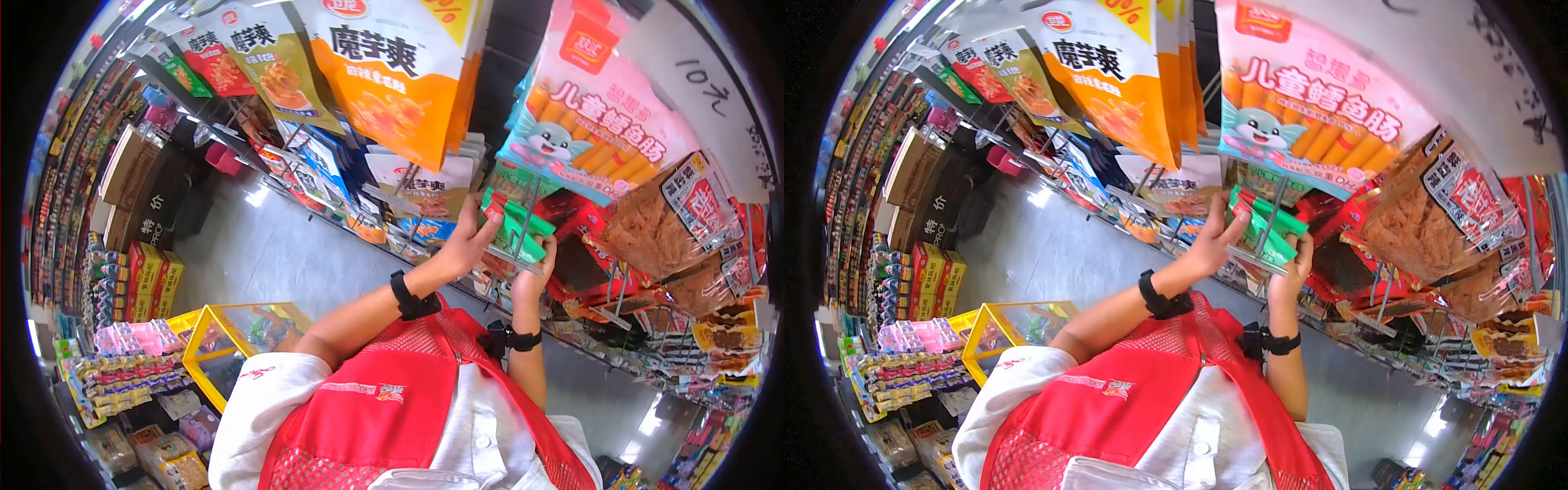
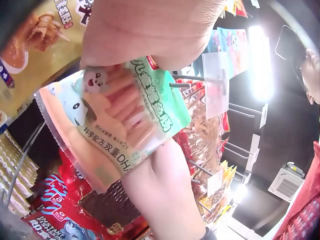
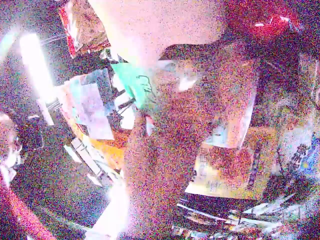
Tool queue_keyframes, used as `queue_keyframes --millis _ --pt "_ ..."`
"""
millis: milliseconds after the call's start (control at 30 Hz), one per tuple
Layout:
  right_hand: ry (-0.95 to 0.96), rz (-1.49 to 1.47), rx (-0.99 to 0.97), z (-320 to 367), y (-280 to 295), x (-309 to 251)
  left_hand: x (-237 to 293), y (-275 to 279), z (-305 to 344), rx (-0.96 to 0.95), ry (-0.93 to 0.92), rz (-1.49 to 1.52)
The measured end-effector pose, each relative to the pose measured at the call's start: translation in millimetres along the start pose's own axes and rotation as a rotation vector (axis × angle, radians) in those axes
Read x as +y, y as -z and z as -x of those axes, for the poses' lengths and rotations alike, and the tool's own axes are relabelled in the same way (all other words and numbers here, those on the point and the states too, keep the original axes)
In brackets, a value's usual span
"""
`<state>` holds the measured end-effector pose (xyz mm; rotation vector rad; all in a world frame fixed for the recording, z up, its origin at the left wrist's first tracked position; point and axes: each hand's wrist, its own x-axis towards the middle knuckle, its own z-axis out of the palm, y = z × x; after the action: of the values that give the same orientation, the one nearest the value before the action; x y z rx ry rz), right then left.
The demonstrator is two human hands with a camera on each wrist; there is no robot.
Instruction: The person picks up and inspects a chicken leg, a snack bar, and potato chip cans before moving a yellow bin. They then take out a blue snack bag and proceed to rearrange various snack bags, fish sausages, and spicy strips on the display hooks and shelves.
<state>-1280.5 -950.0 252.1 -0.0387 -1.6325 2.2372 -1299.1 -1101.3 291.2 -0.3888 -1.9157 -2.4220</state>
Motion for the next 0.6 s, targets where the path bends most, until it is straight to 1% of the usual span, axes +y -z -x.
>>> queue_keyframes --millis 100,233,267,367,500,533,600 --pt "0.024 0.001 -0.013 2.3 -0.2 -1.8 -5.8 0.4 2.4 0.016 -0.036 -0.056" --pt "-0.039 0.051 -0.030 1.9 3.9 -7.1 -3.8 1.0 4.2 0.014 0.010 0.002" --pt "-0.014 0.125 -0.026 3.2 6.0 -9.8 -2.6 0.7 4.6 0.019 0.027 0.022" --pt "0.002 0.106 -0.010 3.5 14.9 -9.9 5.6 0.0 8.6 0.039 0.080 0.084" --pt "0.029 0.100 -0.079 6.3 18.6 -23.3 2.9 4.3 12.6 0.072 -0.016 -0.109" --pt "0.038 0.101 -0.124 6.7 20.9 -25.9 2.2 4.6 14.3 0.084 -0.038 -0.143" --pt "0.020 0.075 -0.125 10.6 20.1 -29.5 -2.1 4.4 17.0 0.110 -0.089 -0.163"
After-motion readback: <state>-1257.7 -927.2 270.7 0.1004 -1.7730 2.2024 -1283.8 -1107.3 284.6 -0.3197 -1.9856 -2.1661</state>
